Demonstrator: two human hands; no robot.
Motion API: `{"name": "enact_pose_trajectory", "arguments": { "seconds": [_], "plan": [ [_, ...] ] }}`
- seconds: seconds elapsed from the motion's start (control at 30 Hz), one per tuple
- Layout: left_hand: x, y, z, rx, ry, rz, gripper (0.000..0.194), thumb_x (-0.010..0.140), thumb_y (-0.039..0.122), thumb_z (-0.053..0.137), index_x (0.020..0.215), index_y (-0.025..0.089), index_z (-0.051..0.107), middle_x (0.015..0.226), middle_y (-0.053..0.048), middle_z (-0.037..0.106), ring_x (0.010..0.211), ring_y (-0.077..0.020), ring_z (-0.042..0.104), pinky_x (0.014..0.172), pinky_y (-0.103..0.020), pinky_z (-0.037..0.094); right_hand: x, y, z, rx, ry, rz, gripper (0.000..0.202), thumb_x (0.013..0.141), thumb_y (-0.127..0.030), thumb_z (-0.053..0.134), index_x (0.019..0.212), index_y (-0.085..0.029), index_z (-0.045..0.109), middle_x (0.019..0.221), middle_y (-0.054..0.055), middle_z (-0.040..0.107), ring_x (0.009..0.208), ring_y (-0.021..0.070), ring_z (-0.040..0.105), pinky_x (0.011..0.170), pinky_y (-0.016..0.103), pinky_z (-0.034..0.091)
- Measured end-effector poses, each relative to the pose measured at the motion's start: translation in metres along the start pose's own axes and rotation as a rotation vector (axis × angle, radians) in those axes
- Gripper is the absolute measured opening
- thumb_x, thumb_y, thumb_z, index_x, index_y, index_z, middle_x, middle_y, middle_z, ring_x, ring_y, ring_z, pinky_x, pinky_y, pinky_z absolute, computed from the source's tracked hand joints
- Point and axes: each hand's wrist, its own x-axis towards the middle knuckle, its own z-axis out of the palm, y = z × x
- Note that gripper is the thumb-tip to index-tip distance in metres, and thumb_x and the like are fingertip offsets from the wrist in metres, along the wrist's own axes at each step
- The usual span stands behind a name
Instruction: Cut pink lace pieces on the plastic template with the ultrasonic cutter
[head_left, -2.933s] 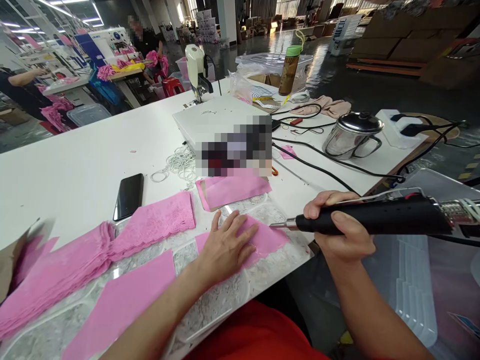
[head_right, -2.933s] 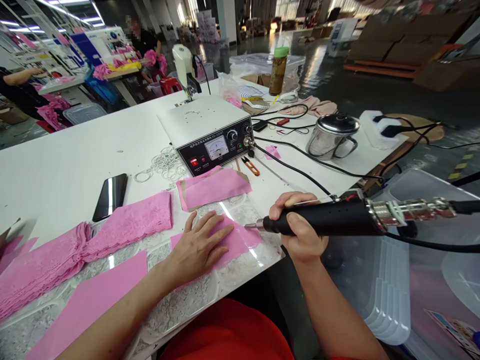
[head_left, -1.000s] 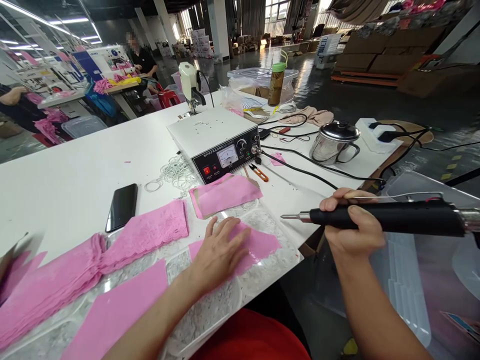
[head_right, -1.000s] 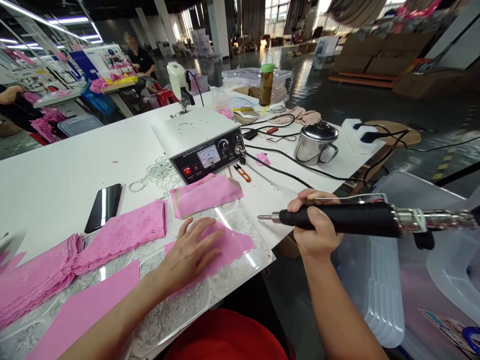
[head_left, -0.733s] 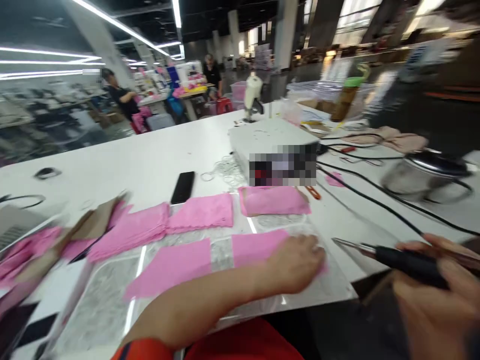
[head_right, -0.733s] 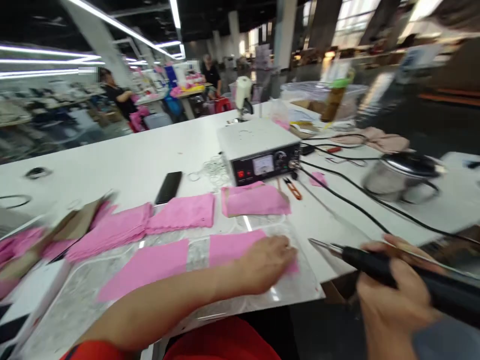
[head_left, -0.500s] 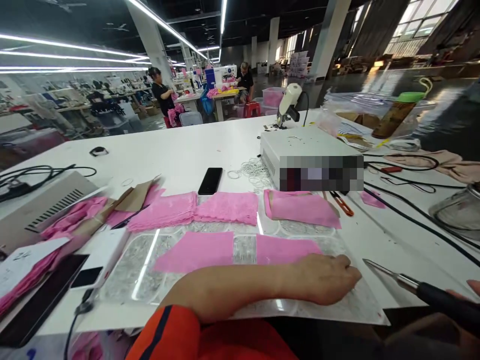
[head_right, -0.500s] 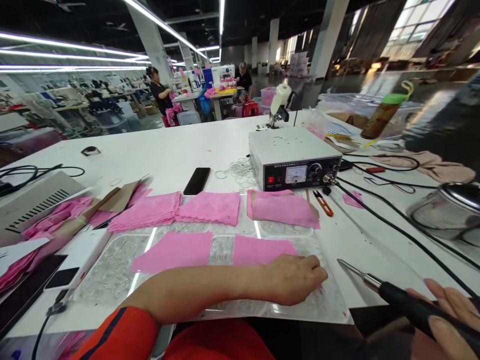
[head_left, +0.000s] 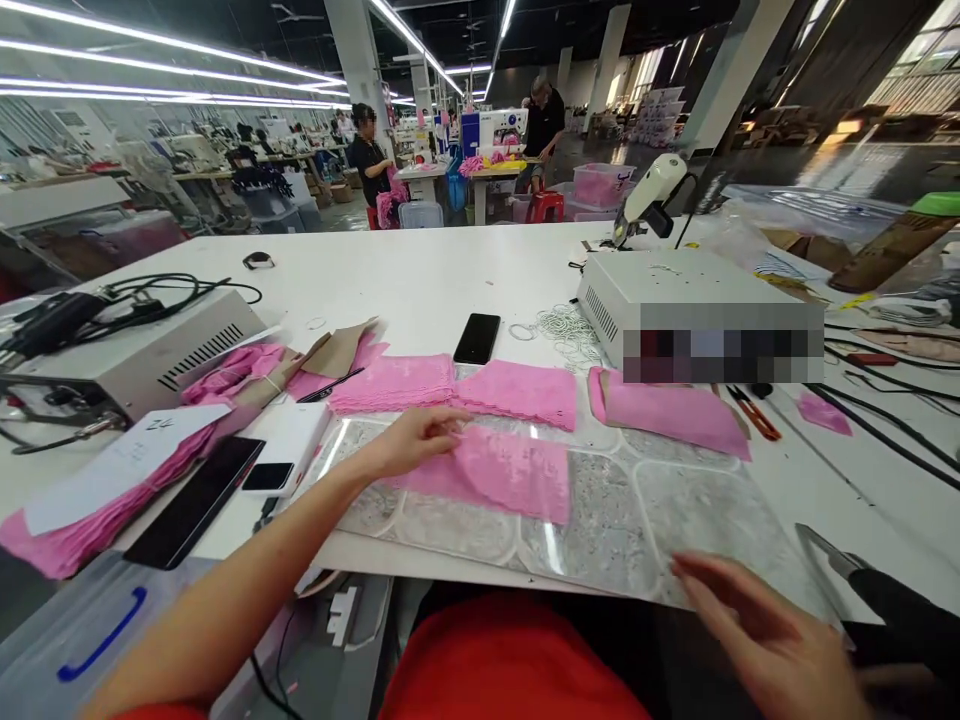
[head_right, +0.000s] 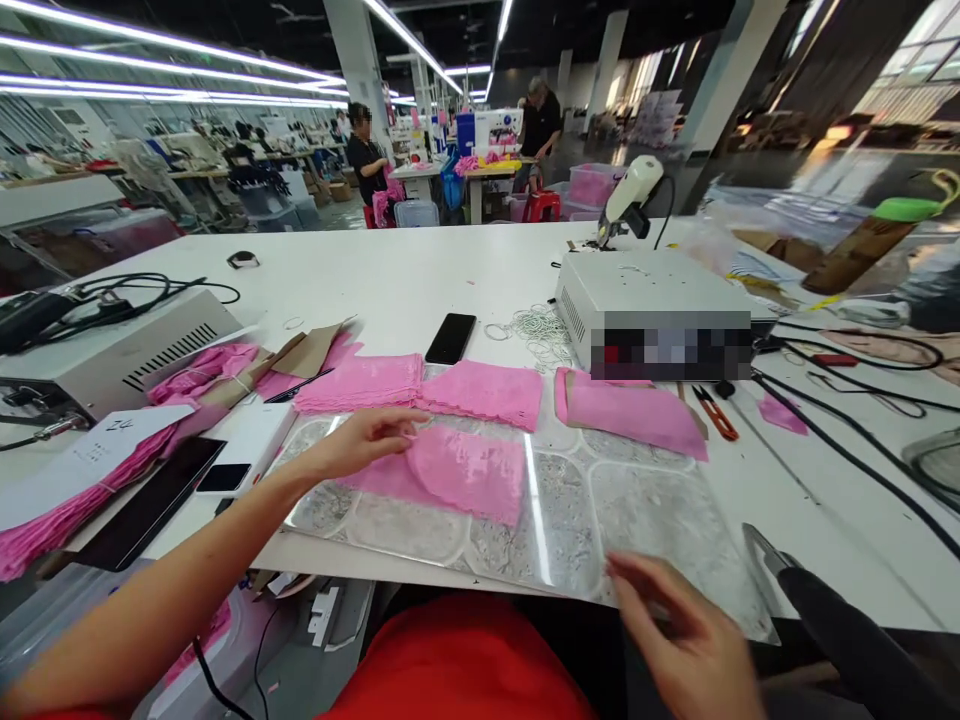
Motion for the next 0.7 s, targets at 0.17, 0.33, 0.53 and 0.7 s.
{"name": "enact_pose_trajectory", "arguments": {
  "seconds": [0.17, 0.33, 0.53, 0.7],
  "plan": [
    [-0.029, -0.031, -0.010, -0.043, 0.035, -0.067, 0.021, 0.084, 0.033, 0.058, 0.087, 0.015, 0.069, 0.086, -0.004, 0.071, 0.081, -0.0168, 0.064, 0.075, -0.026, 0.050, 0.042, -0.023, 0.060, -0.075, -0.268, -0.361, 0.015, 0.083, -0.027, 0.062, 0.096, -0.024, 0.070, 0.088, 0.004, 0.073, 0.079, 0.0201, 0.069, 0.068, 0.033, 0.060],
    [-0.029, -0.034, -0.013, -0.108, 0.021, -0.036, 0.021, 0.086, 0.031, 0.055, 0.089, 0.015, 0.068, 0.092, -0.006, 0.072, 0.087, -0.0168, 0.066, 0.082, -0.028, 0.050, 0.058, -0.022, 0.092, -0.157, -0.407, -0.531, 0.019, 0.082, -0.021, 0.061, 0.100, -0.025, 0.067, 0.092, 0.006, 0.070, 0.085, 0.0214, 0.066, 0.072, 0.038, 0.059],
    [-0.032, -0.039, -0.018, -0.100, 0.021, 0.014, 0.018, 0.088, 0.027, 0.052, 0.090, 0.016, 0.065, 0.097, -0.007, 0.071, 0.095, -0.0166, 0.065, 0.086, -0.029, 0.050, 0.066, -0.022, 0.098, -0.128, -0.411, -0.540, 0.010, 0.086, -0.019, 0.058, 0.088, -0.024, 0.066, 0.085, 0.004, 0.068, 0.079, 0.0186, 0.065, 0.068, 0.034, 0.057],
    [-0.048, -0.042, -0.025, 0.024, 0.032, 0.024, 0.015, 0.084, 0.015, 0.052, 0.085, 0.017, 0.067, 0.108, -0.006, 0.067, 0.095, -0.0150, 0.063, 0.080, -0.025, 0.048, 0.071, -0.031, 0.101, -0.086, -0.434, -0.578, 0.012, 0.084, -0.017, 0.058, 0.087, -0.025, 0.067, 0.086, 0.004, 0.067, 0.078, 0.0178, 0.065, 0.067, 0.032, 0.057]
  ]
}}
